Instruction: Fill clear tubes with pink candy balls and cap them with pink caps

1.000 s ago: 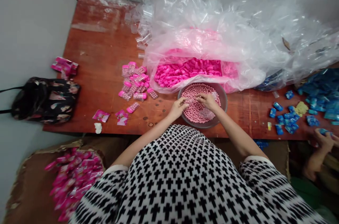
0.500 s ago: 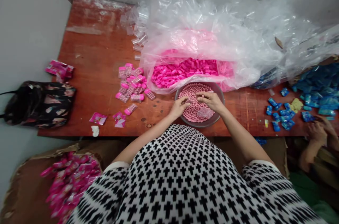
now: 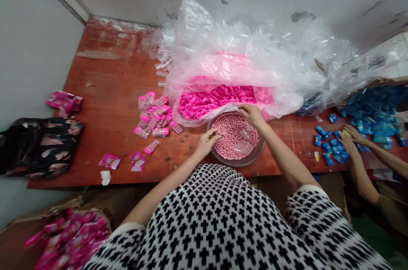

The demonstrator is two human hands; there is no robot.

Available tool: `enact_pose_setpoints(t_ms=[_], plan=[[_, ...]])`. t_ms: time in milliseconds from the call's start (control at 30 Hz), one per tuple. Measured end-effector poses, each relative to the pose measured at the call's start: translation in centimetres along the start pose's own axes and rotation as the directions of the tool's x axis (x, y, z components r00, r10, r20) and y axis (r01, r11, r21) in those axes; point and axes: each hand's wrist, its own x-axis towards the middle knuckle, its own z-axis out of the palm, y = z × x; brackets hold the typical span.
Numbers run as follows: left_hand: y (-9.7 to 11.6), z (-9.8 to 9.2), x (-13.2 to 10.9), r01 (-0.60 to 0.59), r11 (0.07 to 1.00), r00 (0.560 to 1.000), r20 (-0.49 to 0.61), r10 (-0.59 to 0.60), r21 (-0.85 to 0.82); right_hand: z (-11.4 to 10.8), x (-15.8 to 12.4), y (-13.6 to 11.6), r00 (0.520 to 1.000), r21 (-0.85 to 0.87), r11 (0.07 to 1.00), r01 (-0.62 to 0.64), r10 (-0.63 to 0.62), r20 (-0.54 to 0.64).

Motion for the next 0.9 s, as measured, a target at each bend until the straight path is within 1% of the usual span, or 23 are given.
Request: enact_pose_setpoints(t_ms=[67, 100, 167, 233, 333, 400, 467, 533, 600, 633, 700, 733, 767, 833, 900], plan=[[0.1, -0.2, -0.1, -0.014, 1.000, 1.000, -0.008, 0.014, 0.028, -0.3, 2.7, 0.0, 1.000, -0.125, 0.992, -0.020, 0.018, -0.018], [0.3, -0.3, -0.1, -0.022, 0.999, 1.000, -0.008, 0.022, 0.043, -0.2, 4.0, -0.2, 1.000, -0.187, 0.982, -0.027, 0.026, -0.009], [0.6, -0.5, -0.2, -0.019, 0.998, 1.000, -0.003, 0.019, 0.059, 0.4, 6.1, -0.8, 0.998, -0.289, 0.957, 0.003, 0.017, 0.067], [0.9, -0.7, -0.1, -0.003, 0.999, 1.000, -0.020, 0.004, 0.044, 1.4, 7.6, -1.7, 0.984, -0.378, 0.923, 0.079, -0.012, 0.177], [1.3, -1.3, 0.1, 0.004, 1.000, 0.999, -0.048, -0.004, 0.005, 3.0, 9.0, -3.0, 0.946, -0.507, 0.840, 0.194, -0.024, 0.322], [1.5, -1.6, 0.3, 0.012, 1.000, 0.998, -0.063, -0.013, -0.013, 3.7, 9.5, -3.4, 0.924, -0.551, 0.799, 0.241, -0.014, 0.383], [1.6, -1.8, 0.5, 0.026, 0.999, 0.996, -0.083, -0.029, -0.046, 3.9, 9.9, -3.4, 0.922, -0.549, 0.799, 0.246, -0.018, 0.388], [1.7, -2.0, 0.7, 0.029, 0.995, 0.993, -0.112, -0.039, -0.092, 3.5, 9.9, -3.1, 0.937, -0.545, 0.809, 0.220, -0.019, 0.350], [2.0, -2.0, 1.0, 0.018, 0.989, 0.990, -0.135, -0.038, -0.145, 2.8, 9.4, -2.8, 0.964, -0.493, 0.856, 0.154, -0.021, 0.265], [2.1, -1.9, 1.1, 0.013, 0.985, 0.989, -0.141, -0.038, -0.172, 2.4, 8.9, -2.7, 0.976, -0.425, 0.897, 0.121, -0.029, 0.218], [2.4, -1.7, 1.5, 0.012, 0.972, 0.988, -0.145, -0.047, -0.237, 1.5, 7.5, -2.9, 0.990, -0.212, 0.974, 0.079, -0.052, 0.131], [2.6, -1.5, 1.8, 0.011, 0.961, 0.988, -0.148, -0.054, -0.275, 1.1, 6.7, -3.2, 0.992, -0.104, 0.991, 0.079, -0.068, 0.104], [2.8, -1.3, 2.0, 0.008, 0.950, 0.987, -0.153, -0.058, -0.311, 0.9, 5.7, -3.6, 0.992, -0.022, 0.995, 0.092, -0.090, 0.092], [3.0, -0.8, 2.5, -0.008, 0.934, 0.985, -0.166, -0.055, -0.358, 0.7, 3.6, -4.8, 0.987, 0.089, 0.987, 0.131, -0.138, 0.082], [3.1, -0.3, 2.9, -0.027, 0.931, 0.983, -0.178, -0.041, -0.364, 0.9, 1.5, -5.9, 0.980, 0.186, 0.969, 0.162, -0.180, 0.084]])
